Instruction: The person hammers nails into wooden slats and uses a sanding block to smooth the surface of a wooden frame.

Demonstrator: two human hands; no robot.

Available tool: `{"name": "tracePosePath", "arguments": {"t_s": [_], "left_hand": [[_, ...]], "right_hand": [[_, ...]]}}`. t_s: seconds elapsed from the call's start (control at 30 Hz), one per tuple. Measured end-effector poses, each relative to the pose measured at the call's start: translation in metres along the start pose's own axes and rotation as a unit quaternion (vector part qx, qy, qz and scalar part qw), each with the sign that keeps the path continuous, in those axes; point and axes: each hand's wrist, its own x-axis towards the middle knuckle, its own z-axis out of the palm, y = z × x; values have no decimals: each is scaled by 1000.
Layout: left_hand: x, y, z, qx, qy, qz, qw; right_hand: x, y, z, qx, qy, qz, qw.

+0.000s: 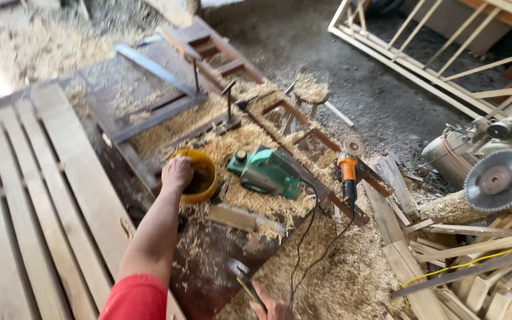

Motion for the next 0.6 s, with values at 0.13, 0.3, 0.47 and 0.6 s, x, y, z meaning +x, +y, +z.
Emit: {"name": "tracePosePath", "arguments": {"t_s": [0.13, 0.3, 0.47, 0.6], "left_hand": [[-1, 5, -4, -31, 87, 23, 995], [-13, 9, -41, -425, 181, -108, 880], [-133, -6, -94, -880, 52, -140, 451], [-273, -36, -99, -968, -27, -43, 247]], "right_hand": [[0, -5, -2, 17, 11, -6, 1000], [-10, -20, 0, 32, 19, -25, 999], [-19, -19, 1, -39, 47, -2, 998], [-17, -20, -2, -24, 30, -30, 999]]}}
